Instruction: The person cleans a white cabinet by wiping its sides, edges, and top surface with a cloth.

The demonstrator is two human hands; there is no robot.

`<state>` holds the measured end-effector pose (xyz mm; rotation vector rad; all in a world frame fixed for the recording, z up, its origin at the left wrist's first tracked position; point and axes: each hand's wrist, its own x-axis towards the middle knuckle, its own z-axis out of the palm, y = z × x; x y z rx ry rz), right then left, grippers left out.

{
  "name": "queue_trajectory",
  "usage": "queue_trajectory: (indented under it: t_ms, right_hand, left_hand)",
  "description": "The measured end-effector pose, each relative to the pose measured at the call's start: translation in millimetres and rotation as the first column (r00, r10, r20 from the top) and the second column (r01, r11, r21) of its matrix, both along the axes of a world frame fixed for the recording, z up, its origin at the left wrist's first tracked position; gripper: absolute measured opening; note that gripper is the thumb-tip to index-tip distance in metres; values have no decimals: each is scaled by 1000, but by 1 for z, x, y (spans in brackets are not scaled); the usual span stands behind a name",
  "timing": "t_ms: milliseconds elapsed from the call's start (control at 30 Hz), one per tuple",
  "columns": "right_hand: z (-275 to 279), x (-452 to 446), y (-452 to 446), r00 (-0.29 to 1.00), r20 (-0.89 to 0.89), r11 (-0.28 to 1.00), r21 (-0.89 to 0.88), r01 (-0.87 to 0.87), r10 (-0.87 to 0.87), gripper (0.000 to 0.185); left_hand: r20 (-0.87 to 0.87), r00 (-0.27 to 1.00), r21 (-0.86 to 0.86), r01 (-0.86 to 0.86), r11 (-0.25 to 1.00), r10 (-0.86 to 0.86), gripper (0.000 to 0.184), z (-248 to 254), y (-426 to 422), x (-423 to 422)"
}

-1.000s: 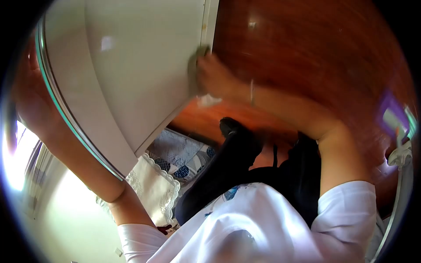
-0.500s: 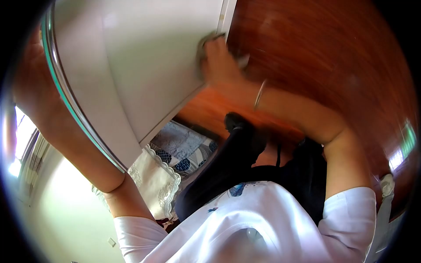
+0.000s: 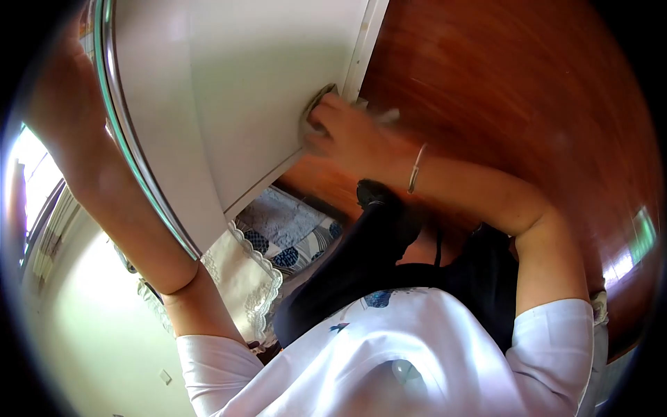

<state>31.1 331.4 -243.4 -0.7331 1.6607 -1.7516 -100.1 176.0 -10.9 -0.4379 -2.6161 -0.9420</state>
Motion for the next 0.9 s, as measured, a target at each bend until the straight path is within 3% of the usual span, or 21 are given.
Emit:
queue_trajectory:
  t_ms: [33, 100, 133, 200, 267, 333, 367, 400, 533, 600, 633, 700, 800, 833, 900]
  right_hand:
    - [18, -5, 1, 1000, -3, 1000, 0, 7, -7, 23]
    - [65, -5, 2, 966, -259, 999, -41, -15, 4, 21]
    - [81, -7, -1, 966, -259, 999, -38, -18, 8, 21]
    - [101, -10, -9, 994, -104, 939, -344, -10, -27, 21]
    - [74, -13, -11, 971, -207, 921, -389, 30, -119, 23]
    - [36, -21, -3, 756, -623, 960, -278, 28, -202, 25]
    - [24, -20, 0, 932, -337, 987, -130, 97, -136, 25]
    - [17, -20, 1, 994, -2, 993, 38, 110, -110, 25]
    - [7, -27, 1, 995, 16, 992, 87, 96, -98, 26]
    - [29, -22, -3, 973, -226, 996, -78, 40, -56, 26]
    - [46, -20, -4, 972, -228, 996, -78, 40, -57, 26]
    - [82, -17, -4, 996, -81, 958, -285, 20, -45, 26]
    - [79, -12, 3, 991, -87, 931, -359, 63, -101, 24]
    - [79, -13, 6, 990, -90, 930, -362, 66, -106, 24]
    - [77, -13, 15, 980, -195, 954, -285, -94, 38, 21]
  left_hand:
    - [-8, 1000, 4, 6, 1000, -6, 20, -1, 0, -1]
    - [-23, 1000, 2, 2, 1000, -2, 19, 0, -1, -2]
    - [-28, 1000, 5, -2, 1000, 2, 19, 1, -2, -3]
    - [-40, 999, 6, -1, 1000, 1, 19, -1, -2, -6]
    - [-55, 998, 3, 5, 1000, -5, 18, -3, -5, -14]
    - [43, 998, 96, 44, 994, -48, 18, -1, 6, -8]
    - [133, 988, 187, 49, 981, -75, 18, 5, 17, -2]
    - [218, 971, 276, 38, 961, -101, 17, 10, 28, 5]
    - [155, 983, 256, 60, 965, -102, 17, 8, 38, 5]
    - [143, 988, 214, 24, 977, -56, 16, 7, 36, 4]
    - [73, 997, 130, 16, 991, -26, 16, 5, 31, 1]
    - [7, 1000, 44, 2, 999, -3, 16, 6, 24, 0]
    - [82, 992, 84, 86, 993, -93, 16, 10, 19, 1]
    - [40, 996, 21, 80, 997, -80, 16, 8, 18, -1]
    - [5, 998, -36, 66, 997, -66, 17, 8, 14, -1]
